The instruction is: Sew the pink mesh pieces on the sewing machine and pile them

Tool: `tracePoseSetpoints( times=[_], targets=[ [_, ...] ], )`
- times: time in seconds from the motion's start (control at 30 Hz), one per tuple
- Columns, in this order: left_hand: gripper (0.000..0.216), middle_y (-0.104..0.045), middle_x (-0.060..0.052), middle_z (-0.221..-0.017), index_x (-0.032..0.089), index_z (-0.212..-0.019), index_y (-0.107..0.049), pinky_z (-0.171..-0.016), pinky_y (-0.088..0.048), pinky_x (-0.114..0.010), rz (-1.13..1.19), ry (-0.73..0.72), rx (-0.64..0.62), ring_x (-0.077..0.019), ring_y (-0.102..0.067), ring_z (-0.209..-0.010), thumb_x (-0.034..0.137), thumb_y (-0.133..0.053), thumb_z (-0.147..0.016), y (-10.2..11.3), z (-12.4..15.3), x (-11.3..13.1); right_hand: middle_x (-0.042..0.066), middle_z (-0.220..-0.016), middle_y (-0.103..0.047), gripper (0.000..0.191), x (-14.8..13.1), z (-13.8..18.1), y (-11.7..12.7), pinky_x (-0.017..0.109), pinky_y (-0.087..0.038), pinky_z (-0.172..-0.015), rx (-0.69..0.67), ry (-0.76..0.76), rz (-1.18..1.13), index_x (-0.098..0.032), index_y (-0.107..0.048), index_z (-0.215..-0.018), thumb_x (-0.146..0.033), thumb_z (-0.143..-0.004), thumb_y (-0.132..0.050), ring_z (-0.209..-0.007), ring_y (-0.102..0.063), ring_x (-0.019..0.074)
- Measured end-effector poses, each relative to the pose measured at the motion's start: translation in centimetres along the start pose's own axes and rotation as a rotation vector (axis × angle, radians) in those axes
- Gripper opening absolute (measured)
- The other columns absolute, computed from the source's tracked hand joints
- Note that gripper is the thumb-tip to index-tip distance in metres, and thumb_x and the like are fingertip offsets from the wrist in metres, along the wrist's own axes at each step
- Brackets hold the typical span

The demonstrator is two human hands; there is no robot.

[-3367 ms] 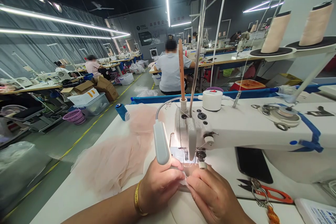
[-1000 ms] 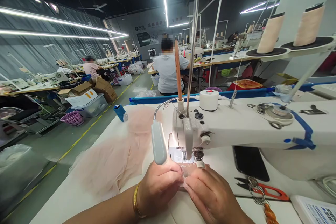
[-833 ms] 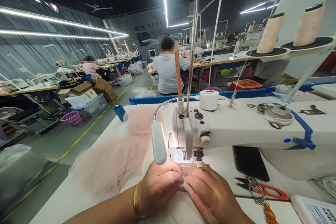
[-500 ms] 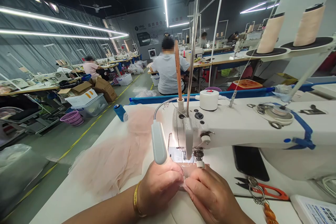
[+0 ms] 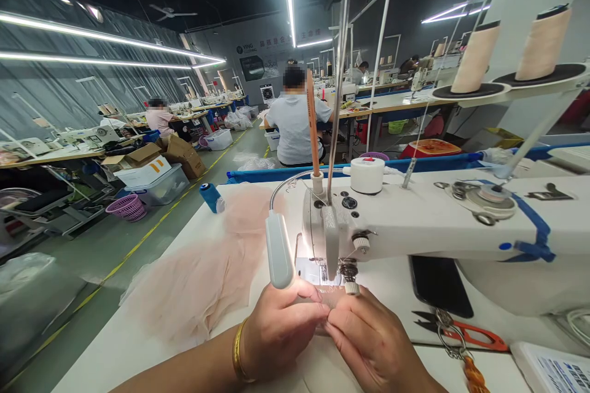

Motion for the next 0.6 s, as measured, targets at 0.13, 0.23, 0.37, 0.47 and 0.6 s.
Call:
tracePoseSetpoints(
  times=[0.13,0.23,0.37,0.47,0.6],
  targets=[
    [0.022,-0.071,-0.01,-0.103,0.019,-0.111,-0.071,-0.071,-0.055,-0.028,-0.032,-0.008,0.011,-0.0175,-0.067,-0.08,0.007,-0.059,-0.097,0.02,0.27,-0.09,0.001,-0.077,-0.061,0.022,-0.26,-0.49,0.28,0.028,-0.048,-0.067,0.01,-0.005,0.009,-0.024,-0.065,-0.099,-0.007,-0.104,-0.053,-0.069,-0.055,0.0176],
    [0.018,-0.07,-0.009,-0.102,0.02,-0.106,-0.071,-0.072,-0.054,-0.028,-0.052,-0.008,0.024,-0.017,-0.066,-0.081,0.009,-0.058,-0.098,0.07,0.32,-0.1,0.0,-0.077,-0.061,0.021,-0.49,-0.78,0.31,0.027,-0.048,-0.066,0.009,-0.007,0.0,-0.024,-0.065,-0.1,-0.007,-0.104,-0.053,-0.07,-0.056,0.0174],
    [0.013,-0.07,-0.008,-0.101,0.019,-0.098,-0.069,-0.072,-0.053,-0.027,-0.065,-0.005,0.016,-0.0166,-0.065,-0.081,0.012,-0.058,-0.1,0.07,0.15,-0.01,0.001,-0.077,-0.06,0.019,-0.08,-0.21,0.08,0.028,-0.047,-0.066,0.029,-0.031,-0.02,-0.023,-0.065,-0.101,-0.009,-0.106,-0.053,-0.072,-0.055,0.0177],
    [0.013,-0.07,-0.008,-0.101,0.019,-0.095,-0.067,-0.072,-0.052,-0.028,-0.074,0.003,0.012,-0.0171,-0.064,-0.082,0.012,-0.057,-0.099,0.1,-0.01,-0.02,0.001,-0.078,-0.06,0.019,0.07,0.14,-0.21,0.028,-0.046,-0.066,0.013,-0.03,-0.027,-0.023,-0.065,-0.1,-0.009,-0.106,-0.054,-0.072,-0.054,0.0175],
    [0.011,-0.069,-0.009,-0.102,0.018,-0.097,-0.067,-0.076,-0.054,-0.03,-0.093,0.01,0.0,-0.0194,-0.065,-0.088,0.011,-0.058,-0.097,-0.02,0.04,-0.12,0.0,-0.076,-0.059,0.021,-0.49,-0.38,0.17,0.028,-0.046,-0.066,0.041,0.003,-0.007,-0.023,-0.066,-0.098,-0.007,-0.105,-0.054,-0.068,-0.053,0.0167]
  ],
)
Point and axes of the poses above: each hand's wrist, its own z-axis away from the middle knuckle, its own y-axis out of the back of the hand, x = y × z, the point moved 7 cm from there along -z, towards the middle knuckle
